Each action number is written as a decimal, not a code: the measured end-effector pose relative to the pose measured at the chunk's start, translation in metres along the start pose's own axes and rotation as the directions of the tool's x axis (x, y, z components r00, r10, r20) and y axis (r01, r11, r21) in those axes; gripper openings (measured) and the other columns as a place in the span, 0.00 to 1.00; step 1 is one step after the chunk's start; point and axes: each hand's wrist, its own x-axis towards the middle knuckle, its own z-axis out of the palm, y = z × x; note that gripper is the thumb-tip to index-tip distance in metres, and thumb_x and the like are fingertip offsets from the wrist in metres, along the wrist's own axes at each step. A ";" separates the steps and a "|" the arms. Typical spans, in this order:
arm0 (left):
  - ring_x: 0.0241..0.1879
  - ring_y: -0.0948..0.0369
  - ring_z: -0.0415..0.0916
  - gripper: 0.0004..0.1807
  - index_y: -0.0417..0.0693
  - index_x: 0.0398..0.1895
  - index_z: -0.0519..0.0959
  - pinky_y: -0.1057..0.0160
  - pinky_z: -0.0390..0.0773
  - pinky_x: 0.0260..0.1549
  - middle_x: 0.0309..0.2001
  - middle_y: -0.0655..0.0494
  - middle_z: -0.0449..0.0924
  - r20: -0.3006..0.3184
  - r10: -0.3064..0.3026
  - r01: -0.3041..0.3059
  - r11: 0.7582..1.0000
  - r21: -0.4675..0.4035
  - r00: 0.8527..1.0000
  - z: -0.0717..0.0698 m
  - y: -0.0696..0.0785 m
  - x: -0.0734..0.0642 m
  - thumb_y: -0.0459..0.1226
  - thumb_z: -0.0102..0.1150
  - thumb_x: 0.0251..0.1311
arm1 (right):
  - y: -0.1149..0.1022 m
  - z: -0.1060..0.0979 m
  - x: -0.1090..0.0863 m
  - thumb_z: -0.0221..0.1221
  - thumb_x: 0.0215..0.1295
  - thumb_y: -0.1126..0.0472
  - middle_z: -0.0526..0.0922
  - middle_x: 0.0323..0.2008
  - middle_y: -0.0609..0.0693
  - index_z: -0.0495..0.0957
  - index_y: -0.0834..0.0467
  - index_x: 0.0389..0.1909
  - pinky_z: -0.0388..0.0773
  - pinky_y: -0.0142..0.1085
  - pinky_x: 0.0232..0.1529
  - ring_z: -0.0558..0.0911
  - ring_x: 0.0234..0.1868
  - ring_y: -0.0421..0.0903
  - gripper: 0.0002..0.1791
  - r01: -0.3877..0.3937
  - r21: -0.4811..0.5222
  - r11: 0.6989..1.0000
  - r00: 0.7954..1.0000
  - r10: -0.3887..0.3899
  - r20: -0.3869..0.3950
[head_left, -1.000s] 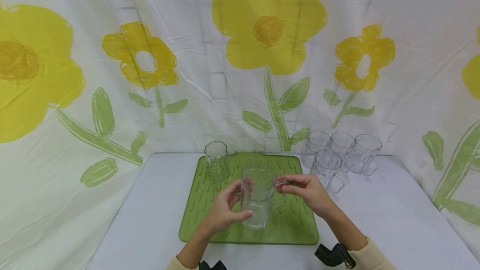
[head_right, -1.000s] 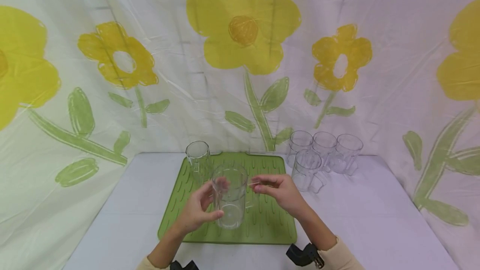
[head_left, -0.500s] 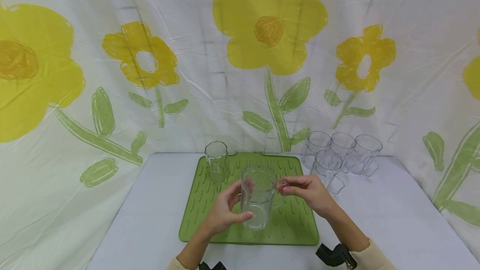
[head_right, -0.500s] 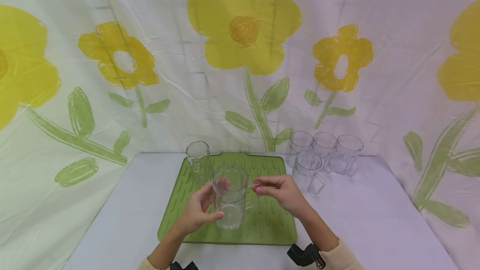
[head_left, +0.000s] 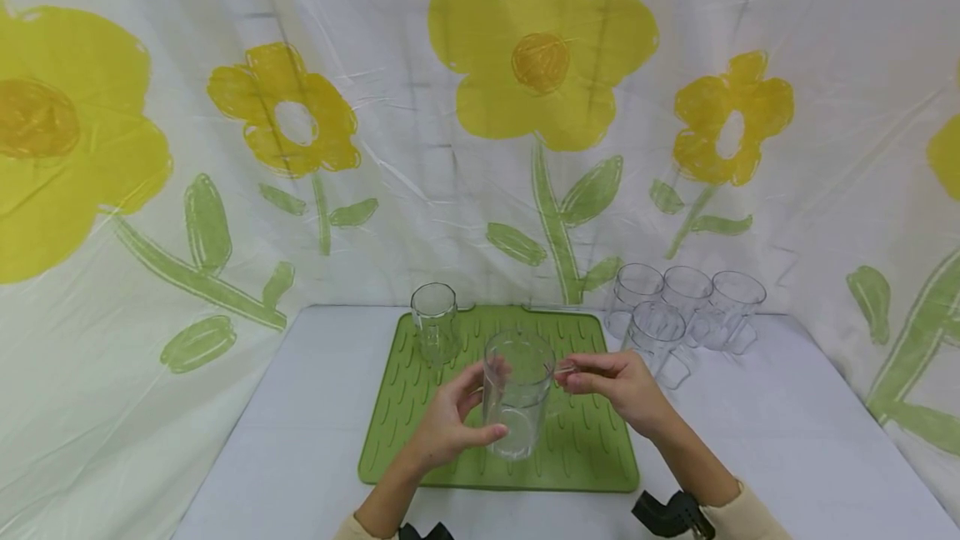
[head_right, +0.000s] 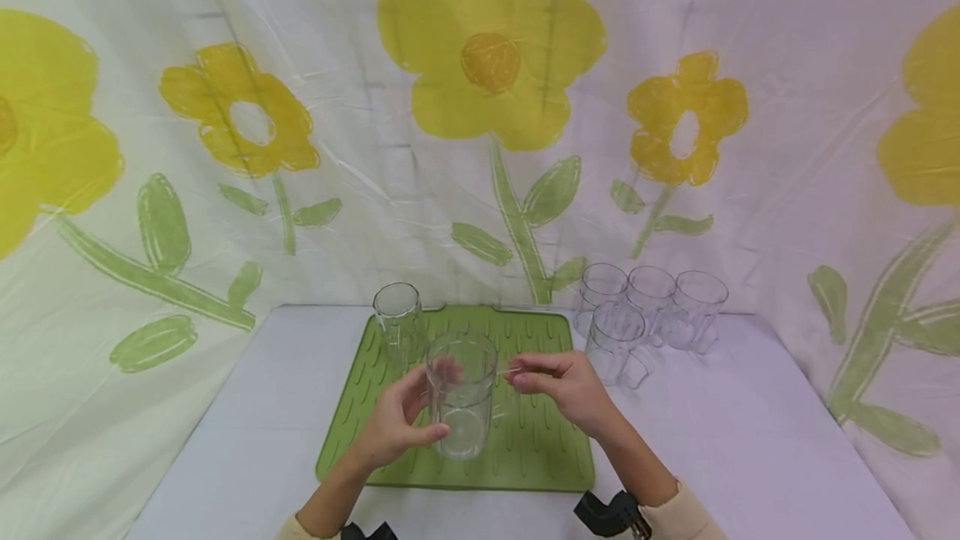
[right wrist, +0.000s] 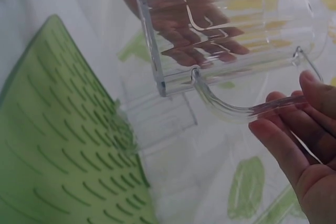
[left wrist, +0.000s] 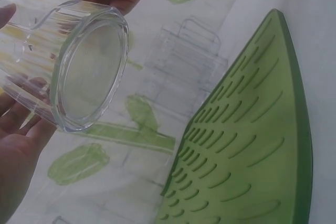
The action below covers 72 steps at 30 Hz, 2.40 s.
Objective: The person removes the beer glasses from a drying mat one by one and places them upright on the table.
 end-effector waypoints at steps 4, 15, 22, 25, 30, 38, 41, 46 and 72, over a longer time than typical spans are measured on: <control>0.65 0.50 0.70 0.42 0.31 0.68 0.61 0.69 0.71 0.65 0.65 0.27 0.66 0.007 -0.003 0.003 1.000 0.003 1.000 0.000 -0.001 0.000 0.27 0.69 0.48 | 0.000 0.000 -0.001 0.55 0.66 0.73 0.88 0.41 0.38 0.75 0.82 0.49 0.85 0.30 0.44 0.86 0.43 0.35 0.15 0.014 -0.006 1.000 1.000 -0.014 -0.007; 0.64 0.52 0.72 0.42 0.33 0.69 0.62 0.68 0.71 0.65 0.63 0.31 0.70 0.020 0.026 -0.028 0.998 0.060 0.999 0.000 -0.004 0.001 0.26 0.68 0.48 | -0.001 0.002 -0.002 0.56 0.66 0.72 0.88 0.41 0.38 0.84 0.59 0.49 0.85 0.29 0.43 0.87 0.43 0.35 0.15 0.037 -0.008 0.999 0.999 -0.038 -0.018; 0.64 0.55 0.72 0.42 0.35 0.69 0.62 0.67 0.71 0.65 0.63 0.34 0.70 0.025 0.013 -0.015 0.998 0.065 1.000 -0.001 -0.004 0.001 0.27 0.68 0.48 | -0.001 0.002 -0.002 0.55 0.66 0.74 0.88 0.42 0.39 0.83 0.49 0.49 0.85 0.29 0.44 0.86 0.44 0.35 0.20 0.060 0.030 0.998 0.998 -0.060 -0.007; 0.64 0.54 0.72 0.42 0.36 0.70 0.62 0.67 0.71 0.65 0.64 0.35 0.70 0.033 0.010 -0.012 0.998 0.066 0.999 -0.001 -0.004 0.001 0.27 0.68 0.48 | -0.002 0.002 -0.003 0.55 0.66 0.74 0.88 0.43 0.39 0.83 0.61 0.51 0.85 0.29 0.45 0.86 0.45 0.35 0.16 0.062 0.033 0.998 0.998 -0.062 -0.010; 0.65 0.57 0.71 0.43 0.36 0.70 0.61 0.67 0.69 0.66 0.65 0.34 0.69 0.041 0.006 -0.008 0.998 0.068 0.999 -0.001 -0.003 0.001 0.27 0.68 0.49 | -0.003 0.002 -0.004 0.55 0.66 0.73 0.88 0.43 0.38 0.77 0.77 0.51 0.85 0.29 0.45 0.86 0.45 0.35 0.15 0.058 0.022 0.998 0.998 -0.057 -0.024; 0.64 0.60 0.71 0.41 0.34 0.70 0.60 0.67 0.70 0.66 0.64 0.34 0.69 0.035 0.009 -0.011 0.998 0.064 0.999 0.000 -0.002 0.002 0.28 0.67 0.51 | -0.006 0.000 -0.005 0.56 0.66 0.73 0.88 0.41 0.37 0.79 0.74 0.49 0.85 0.29 0.44 0.87 0.44 0.35 0.13 0.026 -0.038 0.999 0.998 -0.028 -0.049; 0.64 0.57 0.71 0.41 0.33 0.70 0.59 0.67 0.70 0.66 0.65 0.34 0.69 0.034 0.000 -0.002 0.998 0.060 0.999 0.000 -0.002 0.003 0.28 0.67 0.53 | -0.008 -0.001 -0.005 0.56 0.66 0.73 0.88 0.41 0.37 0.84 0.57 0.48 0.85 0.29 0.44 0.86 0.43 0.34 0.15 0.030 -0.059 0.998 0.998 -0.033 -0.057; 0.65 0.53 0.71 0.40 0.37 0.71 0.60 0.68 0.69 0.66 0.66 0.37 0.69 0.029 -0.019 0.017 0.997 0.070 0.999 0.001 0.000 0.003 0.29 0.67 0.54 | -0.010 -0.003 -0.005 0.56 0.66 0.74 0.88 0.41 0.37 0.83 0.44 0.47 0.85 0.28 0.44 0.86 0.44 0.34 0.21 0.037 -0.051 0.998 0.998 -0.039 -0.054; 0.69 0.53 0.64 0.38 0.43 0.71 0.62 0.74 0.60 0.69 0.69 0.47 0.68 -0.068 -0.071 0.084 0.971 0.226 0.995 -0.015 -0.003 -0.010 0.33 0.66 0.56 | -0.031 -0.026 -0.009 0.56 0.66 0.73 0.89 0.40 0.38 0.83 0.62 0.51 0.85 0.28 0.43 0.87 0.42 0.35 0.15 0.031 -0.085 0.996 0.973 -0.050 -0.226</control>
